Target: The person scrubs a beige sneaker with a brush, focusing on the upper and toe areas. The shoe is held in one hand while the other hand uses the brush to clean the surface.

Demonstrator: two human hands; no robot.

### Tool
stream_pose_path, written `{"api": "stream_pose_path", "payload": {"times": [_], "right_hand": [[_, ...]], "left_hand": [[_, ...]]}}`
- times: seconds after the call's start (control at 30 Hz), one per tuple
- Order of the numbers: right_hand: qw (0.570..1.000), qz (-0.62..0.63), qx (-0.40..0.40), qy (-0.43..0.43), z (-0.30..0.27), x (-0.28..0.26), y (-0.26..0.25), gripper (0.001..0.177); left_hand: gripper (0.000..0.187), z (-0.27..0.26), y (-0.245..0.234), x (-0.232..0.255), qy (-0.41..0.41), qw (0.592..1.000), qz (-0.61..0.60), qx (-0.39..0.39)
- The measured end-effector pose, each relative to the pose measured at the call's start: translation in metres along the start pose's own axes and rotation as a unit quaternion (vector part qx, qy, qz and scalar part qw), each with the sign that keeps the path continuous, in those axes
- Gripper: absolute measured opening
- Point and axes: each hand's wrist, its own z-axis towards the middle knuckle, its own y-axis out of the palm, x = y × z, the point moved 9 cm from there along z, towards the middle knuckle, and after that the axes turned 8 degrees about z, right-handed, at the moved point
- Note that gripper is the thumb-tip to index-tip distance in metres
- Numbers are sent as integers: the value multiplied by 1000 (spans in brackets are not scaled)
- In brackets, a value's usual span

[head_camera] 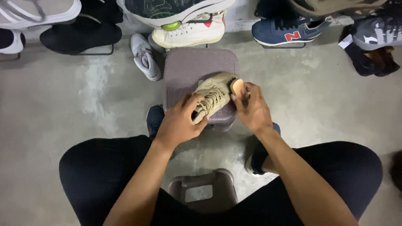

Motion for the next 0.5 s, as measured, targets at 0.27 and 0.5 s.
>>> {"api": "stream_pose_path", "payload": {"times": [0.27, 0.5], "right_hand": [[998, 41, -35, 13, -12, -16, 16, 54], [994, 86, 31, -63, 1, 7, 11, 50]], "left_hand": [[44, 4, 4, -5, -3, 1000, -2, -5], [46, 6, 3, -8, -26, 999, -40, -12]]}}
